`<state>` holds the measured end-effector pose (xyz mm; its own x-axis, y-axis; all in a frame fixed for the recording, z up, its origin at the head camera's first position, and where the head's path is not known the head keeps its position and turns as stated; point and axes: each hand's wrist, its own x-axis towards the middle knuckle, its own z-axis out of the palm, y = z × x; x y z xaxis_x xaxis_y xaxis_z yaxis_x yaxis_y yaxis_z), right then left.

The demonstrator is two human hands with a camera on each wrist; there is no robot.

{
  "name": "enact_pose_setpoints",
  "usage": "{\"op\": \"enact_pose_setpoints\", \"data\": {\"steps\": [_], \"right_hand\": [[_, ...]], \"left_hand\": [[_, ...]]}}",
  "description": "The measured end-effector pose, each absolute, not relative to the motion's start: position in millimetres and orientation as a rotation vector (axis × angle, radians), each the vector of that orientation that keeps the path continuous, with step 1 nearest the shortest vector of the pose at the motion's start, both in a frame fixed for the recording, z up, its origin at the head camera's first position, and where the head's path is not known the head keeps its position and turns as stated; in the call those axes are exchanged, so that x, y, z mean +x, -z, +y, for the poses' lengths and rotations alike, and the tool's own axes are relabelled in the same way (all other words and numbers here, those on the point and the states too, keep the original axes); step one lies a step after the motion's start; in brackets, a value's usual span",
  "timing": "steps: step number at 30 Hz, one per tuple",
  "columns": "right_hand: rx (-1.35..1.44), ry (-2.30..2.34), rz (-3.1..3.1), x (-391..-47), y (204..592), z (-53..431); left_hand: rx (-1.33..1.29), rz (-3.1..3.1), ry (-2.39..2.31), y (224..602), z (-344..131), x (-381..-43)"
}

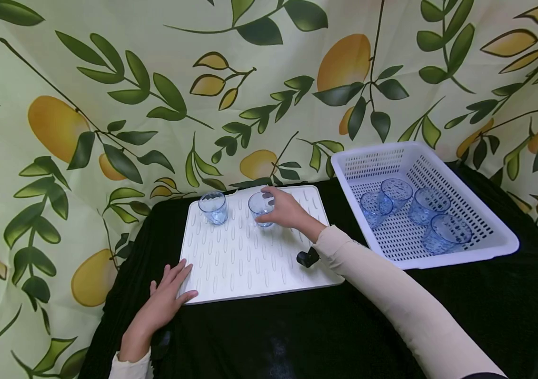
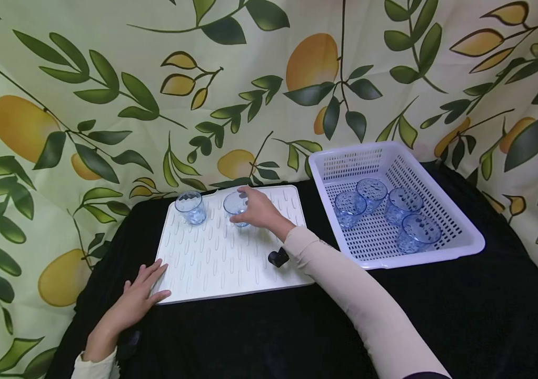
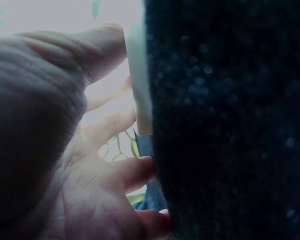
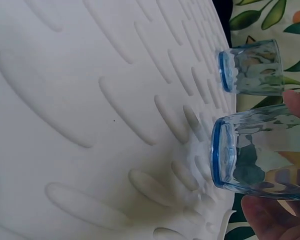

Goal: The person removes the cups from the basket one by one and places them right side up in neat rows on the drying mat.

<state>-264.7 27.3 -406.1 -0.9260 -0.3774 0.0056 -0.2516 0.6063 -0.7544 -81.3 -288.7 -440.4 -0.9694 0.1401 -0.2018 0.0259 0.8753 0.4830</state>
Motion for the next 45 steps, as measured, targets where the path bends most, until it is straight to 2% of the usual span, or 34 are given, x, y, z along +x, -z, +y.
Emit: {"op": "enact_pose_setpoints", "data": {"steps": [14, 45], "right_hand": [[-0.458, 1.268, 2.702, -282.7, 406.2, 12.5], [-0.425, 1.4, 2.693, -287.2, 428.3, -9.7]], "left_hand": [[0.129, 2.808, -0.742, 439.6, -289.2, -81.4], [0.103, 2.791, -0.72, 441.4, -286.9, -80.6]]}}
